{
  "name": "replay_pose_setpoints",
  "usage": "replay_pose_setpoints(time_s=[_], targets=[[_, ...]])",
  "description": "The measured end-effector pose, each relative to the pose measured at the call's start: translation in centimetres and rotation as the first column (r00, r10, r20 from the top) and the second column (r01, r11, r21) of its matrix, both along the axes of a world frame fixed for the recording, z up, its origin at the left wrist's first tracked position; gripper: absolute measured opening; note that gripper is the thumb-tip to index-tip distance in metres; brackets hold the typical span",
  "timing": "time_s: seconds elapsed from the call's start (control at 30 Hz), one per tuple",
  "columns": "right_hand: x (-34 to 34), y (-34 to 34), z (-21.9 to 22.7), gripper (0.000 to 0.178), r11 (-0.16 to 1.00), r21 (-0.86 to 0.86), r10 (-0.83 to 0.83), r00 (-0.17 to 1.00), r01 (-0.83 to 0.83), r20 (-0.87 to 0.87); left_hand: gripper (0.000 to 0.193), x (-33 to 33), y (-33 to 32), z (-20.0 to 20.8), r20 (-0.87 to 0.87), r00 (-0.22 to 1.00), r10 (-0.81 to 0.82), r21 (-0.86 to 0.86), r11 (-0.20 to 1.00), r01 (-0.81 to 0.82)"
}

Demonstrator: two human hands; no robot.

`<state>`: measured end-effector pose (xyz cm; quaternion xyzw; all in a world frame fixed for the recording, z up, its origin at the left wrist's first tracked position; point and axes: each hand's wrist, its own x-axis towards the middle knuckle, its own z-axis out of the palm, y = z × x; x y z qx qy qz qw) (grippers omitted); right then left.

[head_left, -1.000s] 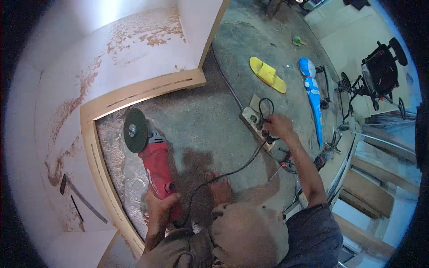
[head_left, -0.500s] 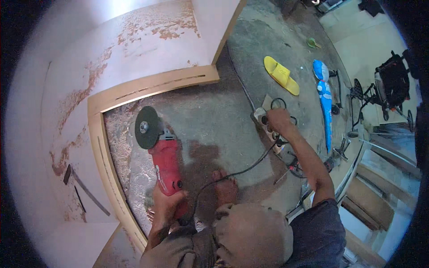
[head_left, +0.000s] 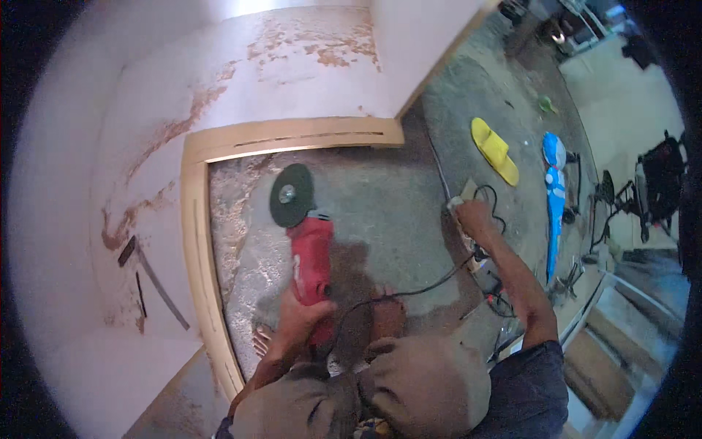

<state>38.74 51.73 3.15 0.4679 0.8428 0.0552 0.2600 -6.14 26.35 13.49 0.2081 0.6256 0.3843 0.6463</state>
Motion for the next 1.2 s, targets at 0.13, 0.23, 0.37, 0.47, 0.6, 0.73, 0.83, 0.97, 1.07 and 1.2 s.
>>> replay_pose_setpoints(time_s=[0.13, 0.23, 0.37, 0.47, 0.6, 0.73, 0.83, 0.97, 1.07, 1.2], targets=[[-1.0, 0.4, -1.1, 0.022, 0.998, -0.063, -0.014, 0.999, 0.012, -0.030, 0.061, -0.7, -0.1, -0.5, 0.029, 1.000, -0.008, 0.024, 1.000, 0.007], [0.4, 0.2, -1.6, 0.024, 0.985, 0.020, 0.171, 0.982, -0.173, 0.085, 0.070, -1.5, -1.4, -2.5, -0.004, 1.000, -0.026, 0.088, 0.996, 0.026], [-3.8, 0.1, 2.9, 0.034, 0.972, -0.111, 0.222, 0.966, -0.208, 0.136, 0.073, -1.5, -1.2, -0.6, -0.063, 0.997, -0.035, 0.127, 0.991, 0.043], [-18.3, -4.5, 12.8, 0.047, 0.947, -0.274, 0.128, 0.979, -0.169, -0.159, 0.066, -2.1, -3.2, -0.7, -0.046, 0.996, 0.080, 0.081, 0.994, -0.076], [-33.5, -8.0, 20.7, 0.066, 0.634, -0.768, -0.127, 0.968, -0.090, -0.218, 0.063, -3.3, -3.6, -1.4, 0.153, 0.955, 0.253, 0.003, 0.967, -0.256], [-40.1, -11.4, 15.1, 0.060, 0.167, -0.986, -0.739, 0.659, -0.022, -0.140, 0.066, -5.4, -4.1, -0.9, 0.058, 0.947, 0.315, 0.048, 0.947, -0.317], [-43.4, -15.0, 11.8, 0.052, -0.158, -0.953, -0.969, 0.226, -0.258, 0.099, 0.070, -6.2, -4.8, -2.2, 0.000, 0.944, 0.331, 0.111, 0.938, -0.328], [-47.8, -18.6, 9.5, 0.044, -0.096, -0.942, -0.995, 0.049, -0.321, 0.084, 0.075, -7.3, -7.2, -6.7, 0.000, 0.914, 0.406, 0.206, 0.894, -0.398], [-48.4, -20.1, 7.0, 0.042, -0.018, -0.944, -1.000, -0.012, -0.330, 0.024, 0.081, -8.7, -8.3, -7.2, 0.148, 0.919, 0.367, 0.149, 0.910, -0.387], [-48.6, -20.6, 6.6, 0.040, 0.071, -0.963, -0.980, -0.196, -0.260, -0.019, 0.085, -10.4, -7.3, -6.3, 0.255, 0.932, 0.258, 0.120, 0.948, -0.295]])
